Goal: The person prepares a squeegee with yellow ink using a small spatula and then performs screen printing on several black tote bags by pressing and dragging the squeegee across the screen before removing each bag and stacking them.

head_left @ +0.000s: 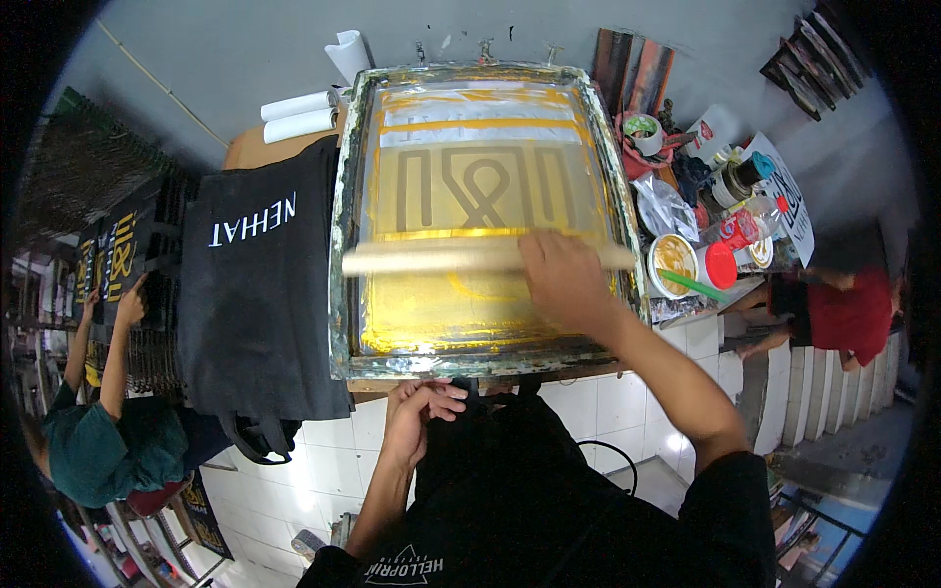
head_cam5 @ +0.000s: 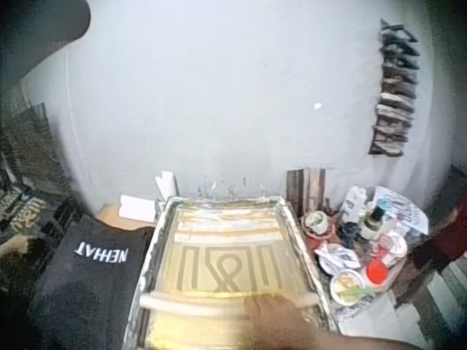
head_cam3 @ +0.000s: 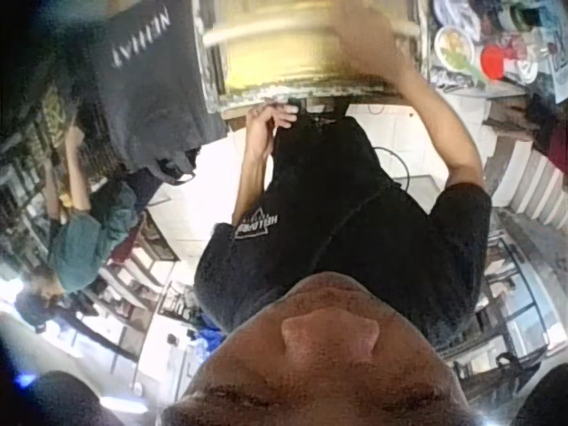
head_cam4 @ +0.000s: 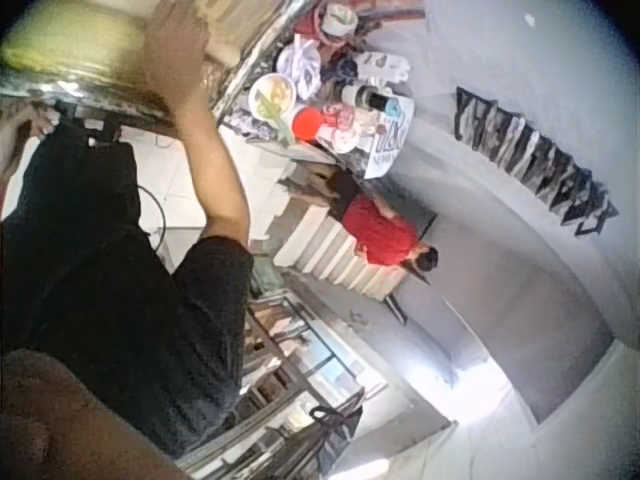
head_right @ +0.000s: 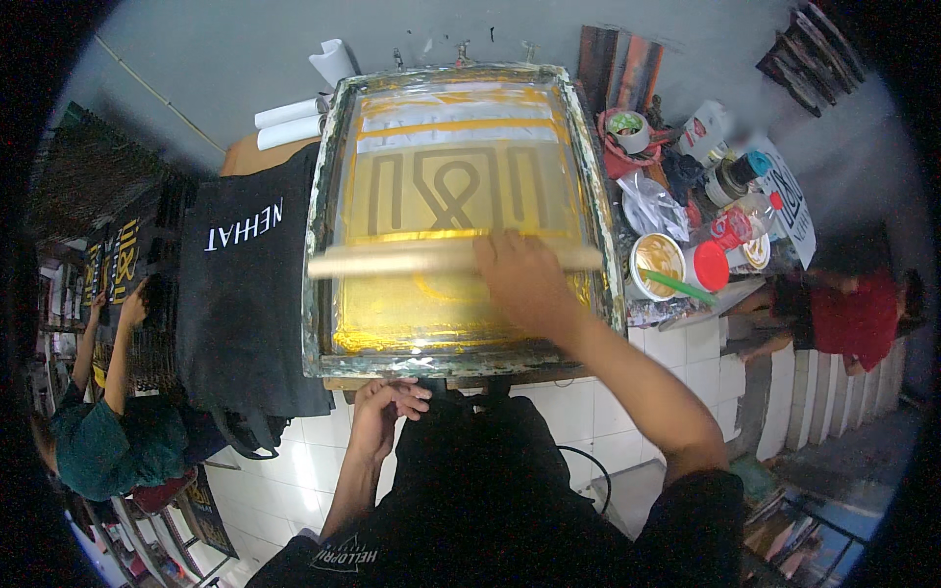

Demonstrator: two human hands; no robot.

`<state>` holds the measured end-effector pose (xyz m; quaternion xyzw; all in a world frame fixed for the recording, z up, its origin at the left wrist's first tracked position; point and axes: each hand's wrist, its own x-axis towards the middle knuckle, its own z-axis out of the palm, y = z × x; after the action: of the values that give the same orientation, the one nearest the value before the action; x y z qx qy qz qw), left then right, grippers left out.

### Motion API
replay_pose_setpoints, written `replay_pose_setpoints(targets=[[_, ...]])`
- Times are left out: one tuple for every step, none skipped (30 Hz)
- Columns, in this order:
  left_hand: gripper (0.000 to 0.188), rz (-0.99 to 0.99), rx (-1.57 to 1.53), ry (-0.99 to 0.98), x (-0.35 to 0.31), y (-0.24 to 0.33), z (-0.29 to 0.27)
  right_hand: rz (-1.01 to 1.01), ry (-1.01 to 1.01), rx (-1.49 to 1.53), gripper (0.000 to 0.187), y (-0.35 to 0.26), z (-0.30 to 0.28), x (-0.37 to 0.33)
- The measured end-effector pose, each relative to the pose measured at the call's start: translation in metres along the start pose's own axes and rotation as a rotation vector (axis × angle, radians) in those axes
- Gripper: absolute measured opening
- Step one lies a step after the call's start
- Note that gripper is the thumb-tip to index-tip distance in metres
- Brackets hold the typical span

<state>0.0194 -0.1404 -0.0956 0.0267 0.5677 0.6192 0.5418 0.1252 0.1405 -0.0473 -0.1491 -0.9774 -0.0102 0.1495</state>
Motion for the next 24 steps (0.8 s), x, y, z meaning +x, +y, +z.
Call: replay_pose_setpoints(targets=[[0.031,-0.003,0.002,0.001,0.000,0.000,-0.001,0.031,0.000,0.034,0.016,0.013,0.010,0.018],[0.031,-0.013,0.011,-0.015,0.002,-0.001,-0.003,0.067,0.000,0.061,0.015,0.029,0.017,0.037],[0.030,-0.034,-0.003,-0.025,0.003,0.001,-0.003,0.050,0.012,0.040,0.016,0.047,0.027,0.055],[0.028,-0.056,-0.018,-0.040,0.003,0.003,-0.003,0.037,0.022,0.016,0.016,0.066,0.034,0.074],[0.027,-0.072,-0.039,-0.048,0.003,0.004,-0.003,0.057,0.005,0.031,0.020,0.083,0.037,0.096],[0.030,-0.108,-0.090,-0.075,0.004,0.006,-0.006,0.084,-0.015,0.042,0.023,0.100,0.039,0.115],[0.032,-0.132,-0.161,-0.052,0.003,0.008,-0.004,0.084,-0.057,0.050,0.030,0.115,0.038,0.135],[0.033,-0.153,-0.234,-0.028,0.001,0.012,0.001,0.079,-0.099,0.055,0.036,0.124,0.032,0.154],[0.035,-0.174,-0.306,-0.006,0.000,0.014,0.003,0.087,-0.116,0.064,0.040,0.130,0.027,0.165],[0.039,-0.204,-0.374,-0.029,0.000,0.012,-0.001,0.095,-0.135,0.075,0.043,0.135,0.022,0.175],[0.040,-0.222,-0.350,-0.102,-0.002,0.013,-0.005,0.105,-0.153,0.086,0.046,0.139,0.020,0.184],[0.041,-0.240,-0.325,-0.177,-0.005,0.017,-0.010,0.111,-0.122,0.095,0.048,0.145,0.023,0.191],[0.041,-0.262,-0.299,-0.254,-0.005,0.022,-0.014,0.097,-0.128,0.114,0.049,0.154,0.024,0.195],[0.039,-0.277,-0.237,-0.452,0.001,0.031,-0.024,0.085,-0.134,0.132,0.050,0.163,0.024,0.197],[0.037,-0.189,-0.093,-0.414,0.007,0.044,-0.020,0.070,-0.142,0.151,0.051,0.169,0.025,0.198],[0.036,-0.105,0.053,-0.380,0.016,0.067,-0.010,0.125,-0.131,0.102,0.055,0.176,0.029,0.195],[0.034,-0.020,0.201,-0.349,0.029,0.089,0.000,0.184,-0.119,0.052,0.060,0.182,0.034,0.191],[0.033,0.203,0.366,-0.279,0.049,0.109,0.010,0.240,-0.107,0.005,0.064,0.188,0.037,0.188],[0.032,0.427,0.524,-0.208,0.072,0.132,0.022,0.279,-0.125,-0.046,0.068,0.186,0.039,0.185],[0.031,0.451,0.705,-0.097,0.093,0.168,0.042,0.315,-0.143,-0.097,0.073,0.176,0.040,0.181],[0.033,0.703,0.872,0.003,0.121,0.190,0.047,0.339,-0.154,-0.142,0.077,0.165,0.038,0.182],[0.035,0.959,0.982,0.122,0.155,0.207,0.045,0.332,-0.144,-0.149,0.079,0.156,0.036,0.184],[0.038,1.370,1.210,0.216,0.189,0.231,0.047,0.334,-0.139,-0.157,0.080,0.150,0.037,0.183],[0.039,1.587,1.398,0.374,0.214,0.252,0.048,0.340,-0.128,-0.166,0.081,0.146,0.036,0.182]])
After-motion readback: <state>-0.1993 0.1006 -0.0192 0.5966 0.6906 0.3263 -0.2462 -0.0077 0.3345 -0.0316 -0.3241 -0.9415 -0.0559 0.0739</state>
